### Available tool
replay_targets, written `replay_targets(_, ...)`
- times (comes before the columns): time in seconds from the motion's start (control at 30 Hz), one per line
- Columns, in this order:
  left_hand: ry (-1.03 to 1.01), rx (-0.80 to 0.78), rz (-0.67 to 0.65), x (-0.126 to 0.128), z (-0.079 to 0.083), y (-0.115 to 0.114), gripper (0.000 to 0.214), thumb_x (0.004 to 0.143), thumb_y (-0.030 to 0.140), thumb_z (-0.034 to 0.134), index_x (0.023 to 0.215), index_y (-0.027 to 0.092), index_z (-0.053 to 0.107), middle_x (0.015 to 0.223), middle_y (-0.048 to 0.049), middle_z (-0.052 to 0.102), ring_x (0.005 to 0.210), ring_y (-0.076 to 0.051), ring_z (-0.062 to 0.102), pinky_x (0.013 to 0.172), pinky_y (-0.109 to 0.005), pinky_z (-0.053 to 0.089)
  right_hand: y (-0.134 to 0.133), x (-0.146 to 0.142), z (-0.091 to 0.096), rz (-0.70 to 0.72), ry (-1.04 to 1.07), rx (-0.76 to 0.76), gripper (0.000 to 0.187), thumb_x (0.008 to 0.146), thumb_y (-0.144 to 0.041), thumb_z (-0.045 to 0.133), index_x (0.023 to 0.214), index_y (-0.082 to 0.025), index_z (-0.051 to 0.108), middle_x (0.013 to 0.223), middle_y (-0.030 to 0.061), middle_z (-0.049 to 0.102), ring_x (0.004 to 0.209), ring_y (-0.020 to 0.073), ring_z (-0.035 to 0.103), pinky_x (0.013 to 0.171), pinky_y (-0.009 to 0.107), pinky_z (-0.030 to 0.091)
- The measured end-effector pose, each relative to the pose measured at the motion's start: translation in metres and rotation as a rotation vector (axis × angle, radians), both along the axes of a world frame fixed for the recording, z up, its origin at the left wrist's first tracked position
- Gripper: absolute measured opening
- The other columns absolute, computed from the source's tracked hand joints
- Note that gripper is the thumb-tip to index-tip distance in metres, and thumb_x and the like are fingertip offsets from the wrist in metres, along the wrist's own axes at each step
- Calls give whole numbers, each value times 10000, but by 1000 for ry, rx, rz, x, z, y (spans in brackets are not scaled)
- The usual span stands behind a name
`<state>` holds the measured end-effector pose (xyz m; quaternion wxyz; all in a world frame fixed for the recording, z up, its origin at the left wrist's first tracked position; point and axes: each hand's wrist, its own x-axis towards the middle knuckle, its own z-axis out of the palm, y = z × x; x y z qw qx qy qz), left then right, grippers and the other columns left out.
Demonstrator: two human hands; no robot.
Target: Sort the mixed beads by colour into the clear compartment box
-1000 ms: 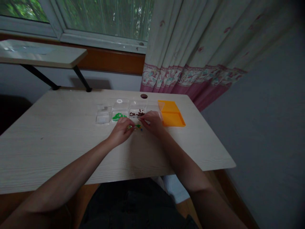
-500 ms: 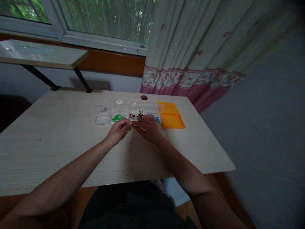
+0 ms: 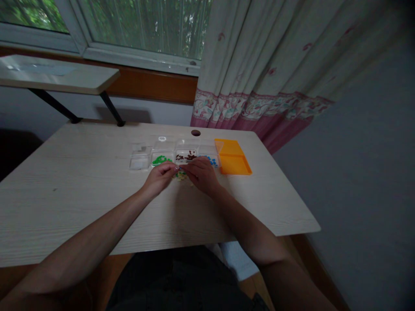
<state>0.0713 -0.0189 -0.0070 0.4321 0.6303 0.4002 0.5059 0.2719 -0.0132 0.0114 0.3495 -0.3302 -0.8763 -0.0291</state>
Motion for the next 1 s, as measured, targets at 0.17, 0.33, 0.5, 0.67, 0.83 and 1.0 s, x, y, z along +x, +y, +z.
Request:
replay_targets(0.17, 18, 14, -7, -1, -2, 1, 304, 857, 493, 643, 782, 213, 732, 819, -30, 629, 814, -166, 574, 784, -304, 449, 2, 3, 0, 2, -5, -13, 267, 991, -283, 488, 1109, -248, 725, 928, 55, 721, 948, 194, 602, 918, 368, 396)
replay_targets(0.33, 46, 26, -4, -2, 1, 1, 306, 876, 496, 626, 829, 226, 761, 863, -49, 670, 865, -181, 599, 827, -319, 452, 12, 19, 9, -178, -18, -36, 248, 989, -294, 502, 1093, -253, 724, 937, 49, 718, 946, 202, 579, 896, 372, 360)
replay_targets(0.5, 82, 36, 3, -3, 4, -1, 328, 875, 516, 620, 842, 227, 771, 852, -56, 675, 861, -192, 602, 820, -326, 458, 25, 38, 10, -503, -62, -116, 245, 980, -331, 520, 952, -235, 744, 987, 60, 708, 1004, 232, 524, 875, 385, 325)
replay_targets(0.67, 109, 46, 0, -3, 5, -1, 321, 878, 501, 615, 839, 222, 770, 847, -53, 676, 854, -194, 600, 819, -335, 455, 33, 44, -6, -618, -58, -133, 234, 951, -297, 551, 838, -207, 736, 947, 82, 697, 964, 250, 504, 818, 390, 332)
replay_targets(0.83, 129, 71, -7, -4, 4, 1, 309, 892, 480, 601, 848, 220, 763, 860, -57, 680, 848, -188, 601, 803, -333, 454, 36, 46, -12, -614, -33, -102, 270, 953, -309, 524, 813, -196, 724, 931, 111, 677, 938, 266, 493, 791, 404, 355)
replay_targets(1.0, 184, 127, -30, -4, 2, 1, 291, 910, 445, 586, 863, 211, 754, 864, -67, 681, 839, -188, 604, 767, -324, 466, 34, 45, -6, -623, -6, -35, 239, 955, -297, 519, 863, -201, 718, 958, 102, 684, 935, 259, 502, 800, 395, 352)
